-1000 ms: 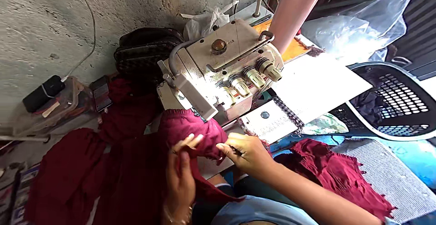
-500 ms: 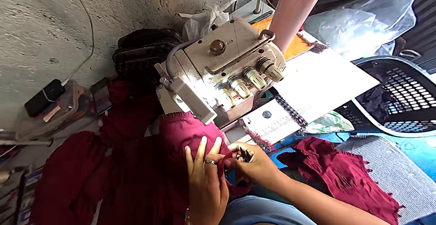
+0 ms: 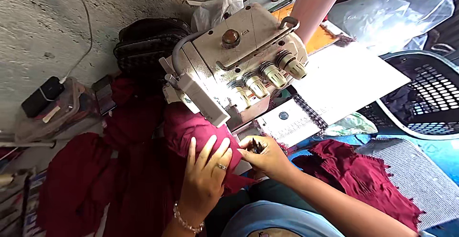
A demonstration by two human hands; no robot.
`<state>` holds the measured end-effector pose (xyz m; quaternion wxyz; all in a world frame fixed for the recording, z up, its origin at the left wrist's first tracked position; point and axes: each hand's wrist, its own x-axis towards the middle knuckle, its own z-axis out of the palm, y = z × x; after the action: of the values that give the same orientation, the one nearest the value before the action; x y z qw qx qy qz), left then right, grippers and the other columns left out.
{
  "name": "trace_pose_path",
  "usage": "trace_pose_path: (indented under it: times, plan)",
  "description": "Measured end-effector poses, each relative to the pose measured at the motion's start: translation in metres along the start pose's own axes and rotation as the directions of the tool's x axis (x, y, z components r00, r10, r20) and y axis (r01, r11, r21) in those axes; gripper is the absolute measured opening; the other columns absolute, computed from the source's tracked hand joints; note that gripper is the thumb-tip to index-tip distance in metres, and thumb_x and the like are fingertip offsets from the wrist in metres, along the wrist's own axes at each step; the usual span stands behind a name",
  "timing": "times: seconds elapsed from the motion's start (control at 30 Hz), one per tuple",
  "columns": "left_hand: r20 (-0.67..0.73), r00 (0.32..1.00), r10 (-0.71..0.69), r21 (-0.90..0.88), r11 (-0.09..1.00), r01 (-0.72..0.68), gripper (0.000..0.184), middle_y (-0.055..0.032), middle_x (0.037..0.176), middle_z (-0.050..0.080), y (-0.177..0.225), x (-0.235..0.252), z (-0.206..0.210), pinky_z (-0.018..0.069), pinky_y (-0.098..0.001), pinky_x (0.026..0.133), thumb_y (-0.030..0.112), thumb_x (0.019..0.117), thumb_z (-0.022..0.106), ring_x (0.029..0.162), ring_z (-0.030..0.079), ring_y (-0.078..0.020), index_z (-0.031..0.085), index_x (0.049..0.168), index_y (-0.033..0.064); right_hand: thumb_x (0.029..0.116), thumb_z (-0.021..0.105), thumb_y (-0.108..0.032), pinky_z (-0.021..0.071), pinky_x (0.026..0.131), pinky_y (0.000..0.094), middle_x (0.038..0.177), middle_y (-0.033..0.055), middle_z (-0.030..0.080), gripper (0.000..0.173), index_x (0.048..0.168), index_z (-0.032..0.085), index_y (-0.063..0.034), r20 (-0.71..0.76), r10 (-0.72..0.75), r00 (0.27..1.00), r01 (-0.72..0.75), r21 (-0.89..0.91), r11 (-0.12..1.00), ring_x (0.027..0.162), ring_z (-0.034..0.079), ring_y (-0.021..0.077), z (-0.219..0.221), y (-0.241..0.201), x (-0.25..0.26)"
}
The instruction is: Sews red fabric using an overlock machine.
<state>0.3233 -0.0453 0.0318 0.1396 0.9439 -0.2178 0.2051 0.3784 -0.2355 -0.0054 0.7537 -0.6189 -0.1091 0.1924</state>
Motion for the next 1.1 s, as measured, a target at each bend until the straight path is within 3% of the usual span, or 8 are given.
trace_pose_path:
  times: [0.07, 0.23, 0.43, 0.53, 0.7, 0.83, 0.93, 1.1]
  plan:
    - [-0.013, 0.999, 0.036, 0.085, 0.996, -0.035, 0.025, -0.0019, 0.128, 0.072, 0.002, -0.009, 0.004, 0.0258, -0.0548, 0.118, 0.013, 0.1043, 0.044, 0.133, 0.058, -0.0234, 0.066, 0.116, 0.0152, 0.0928, 0.069, -0.015, 0.0409, 0.053, 0.0079, 0.077, -0.0124, 0.065, 0.009, 0.094, 0.072, -0.0064, -0.001, -0.048, 0.999, 0.047, -0.054, 0.997, 0.057, 0.049, -0.0115, -0.002, 0.002, -0.003]
    - [-0.054, 0.998, -0.012, 0.09, 0.996, 0.016, 0.023, 0.0011, 0.126, 0.073, 0.008, -0.008, 0.007, 0.0191, -0.0544, 0.12, 0.012, 0.103, 0.047, 0.136, 0.056, -0.0193, 0.067, 0.114, 0.0171, 0.0936, 0.068, -0.015, 0.0389, 0.057, 0.0055, 0.087, -0.0063, 0.068, 0.015, 0.095, 0.074, -0.0019, 0.031, -0.184, 0.982, 0.187, -0.129, 0.974, 0.065, 0.047, -0.0131, -0.005, 0.008, -0.002]
    - [-0.032, 0.999, 0.013, 0.163, 0.987, -0.008, 0.023, 0.0035, 0.126, 0.073, 0.01, -0.005, 0.008, 0.0179, -0.0563, 0.118, 0.016, 0.1019, 0.05, 0.135, 0.056, -0.019, 0.07, 0.112, 0.0193, 0.0984, 0.061, -0.02, 0.0378, 0.057, 0.0072, 0.084, -0.0093, 0.064, 0.02, 0.091, 0.072, -0.005, 0.077, -0.151, 0.986, 0.158, -0.097, 0.983, 0.064, 0.046, -0.0124, -0.007, 0.003, 0.001]
    - [-0.068, 0.998, 0.016, 0.226, 0.974, 0.0, 0.022, 0.0043, 0.126, 0.073, 0.008, -0.008, 0.01, 0.0227, -0.0503, 0.115, 0.036, 0.1026, 0.055, 0.133, 0.056, -0.0192, 0.071, 0.111, 0.0226, 0.0966, 0.066, -0.023, 0.0393, 0.058, 0.0063, 0.08, -0.0087, 0.065, 0.02, 0.089, 0.073, -0.0054, 0.049, -0.176, 0.983, 0.182, -0.178, 0.967, 0.065, 0.048, -0.0124, -0.007, 0.003, -0.001]
    - [-0.113, 0.993, 0.019, 0.194, 0.981, 0.003, 0.023, -0.0046, 0.116, 0.076, 0.001, -0.006, 0.005, 0.0444, -0.0396, 0.107, 0.012, 0.1007, 0.053, 0.118, 0.066, -0.0273, 0.075, 0.106, 0.0157, 0.0978, 0.065, -0.023, 0.0447, 0.062, 0.0077, 0.076, -0.0059, 0.066, 0.023, 0.087, 0.072, -0.0047, 0.013, -0.242, 0.97, 0.237, -0.263, 0.935, 0.067, 0.055, -0.0097, -0.006, 0.002, -0.002]
    - [-0.066, 0.996, -0.067, 0.186, 0.979, 0.079, 0.027, -0.0045, 0.115, 0.077, -0.003, 0.008, -0.004, 0.0507, -0.0413, 0.104, 0.007, 0.096, 0.054, 0.115, 0.07, -0.0287, 0.078, 0.105, 0.0135, 0.0946, 0.066, -0.023, 0.0421, 0.056, 0.0091, 0.067, -0.0094, 0.06, 0.022, 0.078, 0.068, -0.0081, -0.019, -0.198, 0.98, 0.184, -0.296, 0.937, 0.059, 0.051, -0.0098, 0.001, -0.007, 0.021]
    - [-0.009, 0.991, -0.133, 0.093, 0.987, 0.133, 0.031, -0.004, 0.116, 0.077, -0.018, 0.021, -0.012, 0.0535, -0.0427, 0.102, 0.007, 0.0939, 0.053, 0.115, 0.071, -0.0284, 0.08, 0.106, 0.0128, 0.0896, 0.071, -0.022, 0.0317, 0.05, 0.0114, 0.057, -0.0141, 0.046, 0.032, 0.063, 0.053, -0.0171, -0.077, -0.153, 0.985, 0.128, -0.265, 0.956, 0.051, 0.041, -0.0086, 0.007, -0.009, 0.04]
    - [0.019, 0.988, -0.15, 0.024, 0.988, 0.15, 0.03, -0.0071, 0.113, 0.077, -0.05, 0.037, -0.013, 0.0536, -0.0437, 0.102, 0.0, 0.0869, 0.053, 0.116, 0.071, -0.0289, 0.08, 0.097, 0.0058, 0.0862, 0.071, -0.016, 0.0286, 0.049, 0.0109, 0.056, -0.0146, 0.042, 0.034, 0.061, 0.048, -0.0188, -0.158, -0.233, 0.96, 0.183, -0.281, 0.942, 0.05, 0.037, -0.0085, 0.014, -0.002, 0.045]
